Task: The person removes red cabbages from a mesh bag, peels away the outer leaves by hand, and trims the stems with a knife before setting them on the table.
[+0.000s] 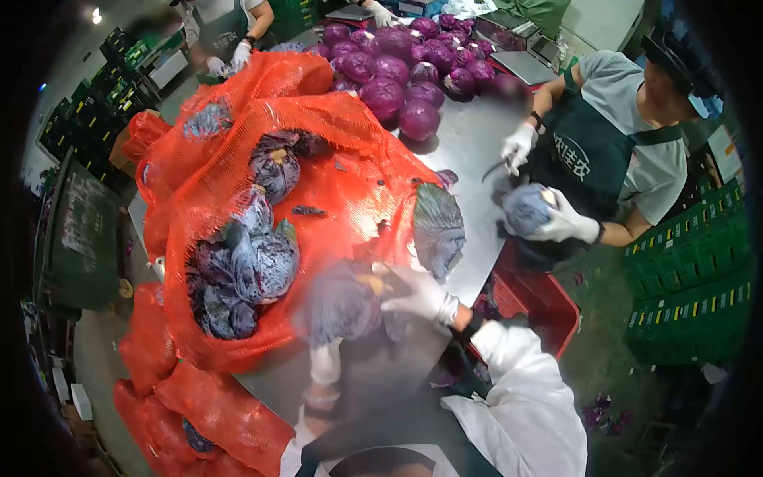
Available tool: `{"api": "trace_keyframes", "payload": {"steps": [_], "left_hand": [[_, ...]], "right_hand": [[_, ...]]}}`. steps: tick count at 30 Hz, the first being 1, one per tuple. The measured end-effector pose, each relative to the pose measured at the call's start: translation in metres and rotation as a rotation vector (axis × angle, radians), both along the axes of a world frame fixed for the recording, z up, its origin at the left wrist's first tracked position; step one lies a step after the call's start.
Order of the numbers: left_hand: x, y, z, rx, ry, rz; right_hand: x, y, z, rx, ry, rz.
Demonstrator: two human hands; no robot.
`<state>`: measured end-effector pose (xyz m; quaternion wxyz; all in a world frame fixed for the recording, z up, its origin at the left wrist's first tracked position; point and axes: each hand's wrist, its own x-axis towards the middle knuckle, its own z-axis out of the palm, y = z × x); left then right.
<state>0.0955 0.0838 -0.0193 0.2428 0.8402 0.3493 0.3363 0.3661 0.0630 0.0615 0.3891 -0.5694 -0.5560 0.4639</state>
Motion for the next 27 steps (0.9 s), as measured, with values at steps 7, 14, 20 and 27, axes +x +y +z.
{"api": "trace_keyframes", "payload": {"steps": [7,14,20,27], "left_hand": [[-0.050,-0.080,0.021,-0.760,0.006,-0.124],[0.006,-0.097,0.056,-0.135,0.243,-0.325],[0.028,-0.110,0.071,-0.186,0.249,0.087],[-0.035,-0.085,0.041,-0.616,-0.009,-0.093]], "right_hand": [[-0.058,-0.114,-0.056,0.111,-0.150,0.157],[-0.089,-0.129,0.011,0.141,-0.715,0.059],[-0.045,-0.113,-0.041,-0.198,0.272,-0.674],[0.062,-0.216,-0.027,-0.019,-0.777,-0.821]]}}
